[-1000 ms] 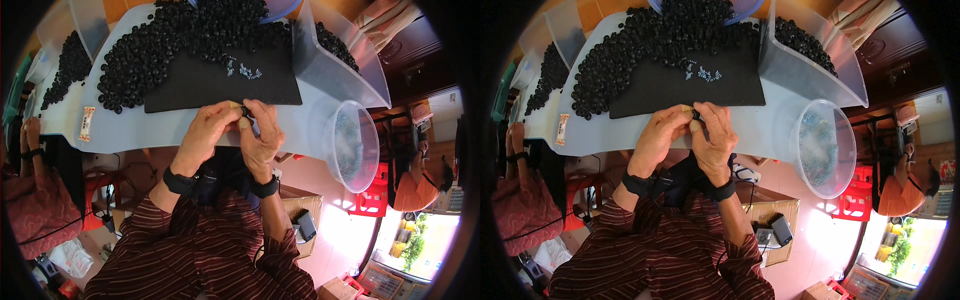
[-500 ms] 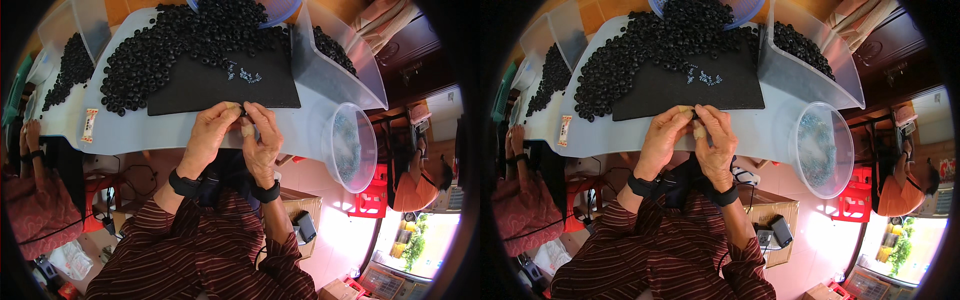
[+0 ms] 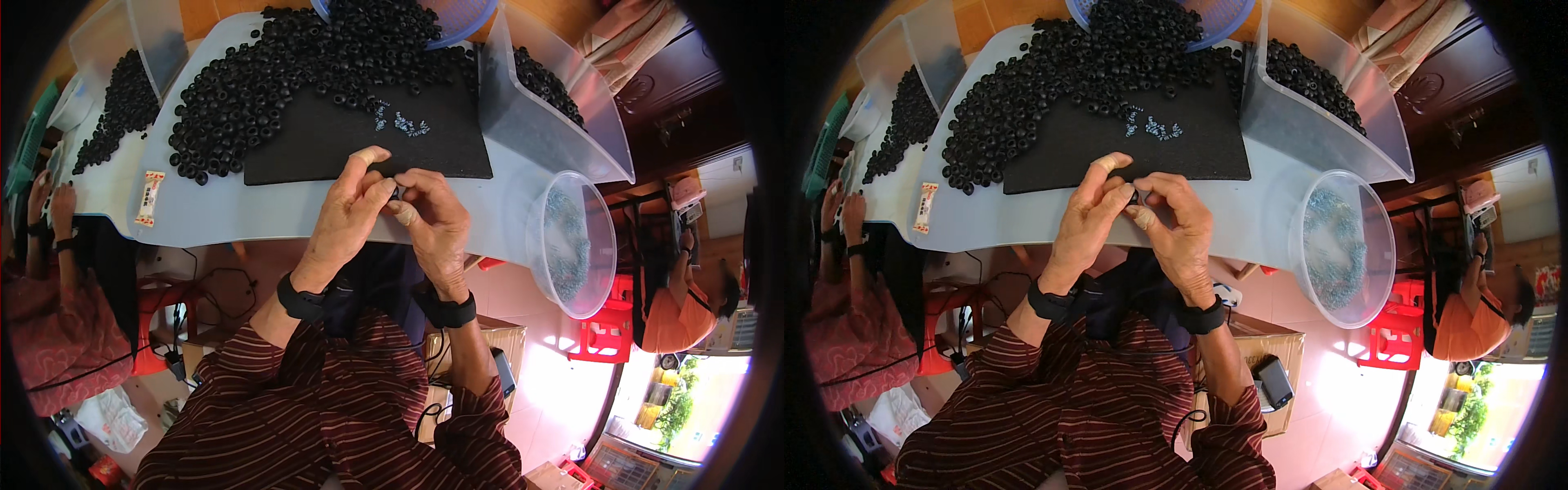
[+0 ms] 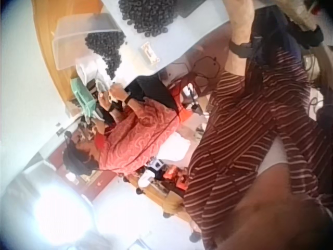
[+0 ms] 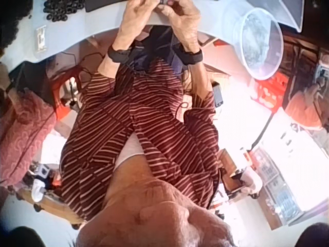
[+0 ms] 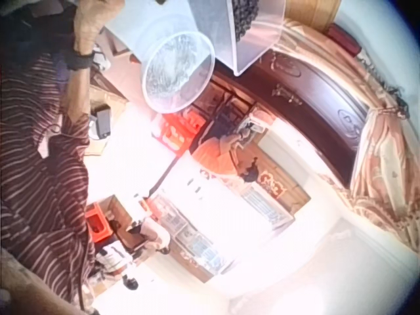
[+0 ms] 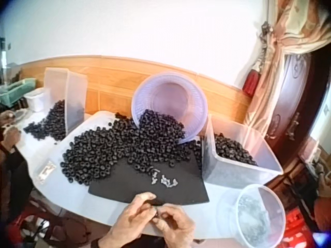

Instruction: Manually sort and assemble small black plastic circular components with tiny blue beads.

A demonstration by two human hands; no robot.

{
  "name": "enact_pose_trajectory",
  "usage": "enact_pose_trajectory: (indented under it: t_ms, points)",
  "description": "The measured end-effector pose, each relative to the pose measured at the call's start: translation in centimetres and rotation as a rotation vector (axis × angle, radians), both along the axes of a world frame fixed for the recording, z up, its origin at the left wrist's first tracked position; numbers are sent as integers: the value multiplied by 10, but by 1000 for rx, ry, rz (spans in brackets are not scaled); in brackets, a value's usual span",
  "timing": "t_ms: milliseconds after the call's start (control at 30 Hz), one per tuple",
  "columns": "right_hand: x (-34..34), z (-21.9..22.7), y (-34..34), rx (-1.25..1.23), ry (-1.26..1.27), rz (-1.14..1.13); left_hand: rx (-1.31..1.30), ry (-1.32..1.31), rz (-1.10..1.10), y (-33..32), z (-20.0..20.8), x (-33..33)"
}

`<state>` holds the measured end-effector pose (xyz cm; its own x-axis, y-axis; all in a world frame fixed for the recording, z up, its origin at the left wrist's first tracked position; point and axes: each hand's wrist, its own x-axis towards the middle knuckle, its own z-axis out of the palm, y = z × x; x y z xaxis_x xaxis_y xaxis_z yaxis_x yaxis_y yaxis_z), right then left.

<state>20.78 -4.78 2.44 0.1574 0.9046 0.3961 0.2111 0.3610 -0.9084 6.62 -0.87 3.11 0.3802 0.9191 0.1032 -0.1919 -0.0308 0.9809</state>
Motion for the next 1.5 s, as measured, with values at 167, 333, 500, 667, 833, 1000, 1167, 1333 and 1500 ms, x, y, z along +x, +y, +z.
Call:
enact_pose_trajectory:
  t_ms: [167,333,500,667,833,1000,1167,1333,1500]
  points:
    - [-1,13,1,-38,-176,36,-55,-80,8,-1,1,5]
    - [8,8,1,-10,-233,84,-52,-74,3,-2,1,8]
    - [6,11,-5,-77,-159,11,6,-57,39,-6,-2,3]
    - [6,6,-6,-87,6,-5,187,-47,128,-8,-5,21]
    - [8,2,-3,-118,115,-38,170,101,-59,-8,8,34]
    - [2,1,-4,-124,105,-113,191,75,-31,-6,5,37]
    - [0,0,-3,-106,57,-167,241,64,39,-7,1,46]
    - [4,-2,-5,-147,158,-84,206,64,34,-6,1,45]
    - [8,-1,-4,-181,164,-43,194,51,6,-3,0,43]
